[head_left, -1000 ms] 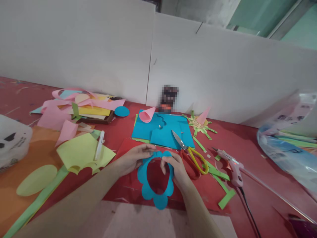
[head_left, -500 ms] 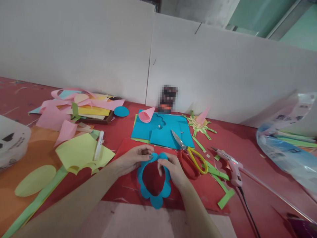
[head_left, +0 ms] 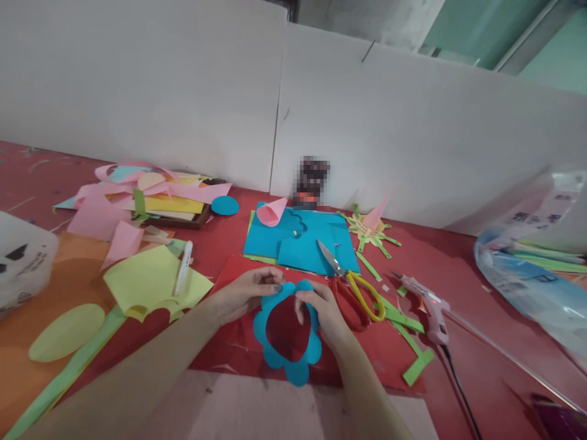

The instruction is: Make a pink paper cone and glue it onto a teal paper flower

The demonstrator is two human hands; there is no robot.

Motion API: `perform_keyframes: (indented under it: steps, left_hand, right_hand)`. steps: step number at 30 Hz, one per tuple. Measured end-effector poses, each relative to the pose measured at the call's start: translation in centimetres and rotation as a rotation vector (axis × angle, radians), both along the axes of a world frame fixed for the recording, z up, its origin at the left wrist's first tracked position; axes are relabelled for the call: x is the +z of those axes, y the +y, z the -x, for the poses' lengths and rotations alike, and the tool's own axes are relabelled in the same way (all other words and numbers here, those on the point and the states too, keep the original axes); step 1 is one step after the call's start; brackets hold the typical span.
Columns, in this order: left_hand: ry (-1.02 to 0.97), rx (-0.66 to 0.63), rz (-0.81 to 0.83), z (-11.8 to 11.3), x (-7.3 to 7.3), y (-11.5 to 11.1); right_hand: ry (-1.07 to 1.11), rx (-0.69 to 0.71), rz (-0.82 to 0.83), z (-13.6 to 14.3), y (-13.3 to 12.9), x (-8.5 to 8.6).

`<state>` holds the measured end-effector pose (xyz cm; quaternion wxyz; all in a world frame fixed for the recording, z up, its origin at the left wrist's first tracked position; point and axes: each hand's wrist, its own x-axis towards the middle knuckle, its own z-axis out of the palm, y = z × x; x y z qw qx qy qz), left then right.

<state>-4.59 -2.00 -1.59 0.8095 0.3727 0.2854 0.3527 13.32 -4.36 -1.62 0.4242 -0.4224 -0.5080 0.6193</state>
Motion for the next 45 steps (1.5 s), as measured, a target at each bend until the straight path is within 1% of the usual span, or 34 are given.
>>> perform_keyframes:
  steps: [4, 7, 10, 17, 20, 27, 35, 40, 45]
  left_hand:
    - [0.043, 0.083, 0.052, -0.25, 0.24, -0.17]
    - [0.097, 0.116, -0.001, -0.53, 0.34, -0.28]
    - [0.145, 0.075, -0.067, -0.7, 0.36, -0.36]
    - [0.159, -0.002, -0.118, -0.63, 0.28, -0.42]
    - [0.18, -0.015, -0.101, -0.49, 0.28, -0.37]
    - [0.155, -0.033, -0.084, -0.46, 0.27, -0.16]
    - [0.109, 0.008, -0.01, -0.52, 0.47, -0.19]
    - [0.052, -0.011, -0.003, -0.35, 0.11, -0.14]
    - [0.047, -0.028, -0.001, -0.28, -0.21, 0.0]
  right_hand:
    - [0.006, 0.01, -0.001, 0.03, -0.13, 0.31]
    - [-0.021, 0.051, -0.013, 0.2, -0.24, 0.43]
    - [-0.051, 0.066, -0.012, 0.35, -0.29, 0.45]
    - [-0.051, 0.061, -0.031, 0.29, -0.22, 0.14]
    - [-0.054, 0.06, -0.022, 0.21, -0.18, -0.03]
    - [-0.051, 0.069, -0.012, 0.25, -0.17, -0.05]
    - [-0.027, 0.081, -0.014, 0.27, -0.15, 0.01]
    - [-0.01, 0.088, -0.017, 0.32, -0.19, 0.04]
    - [-0.018, 0.087, -0.024, 0.31, -0.19, 0.02]
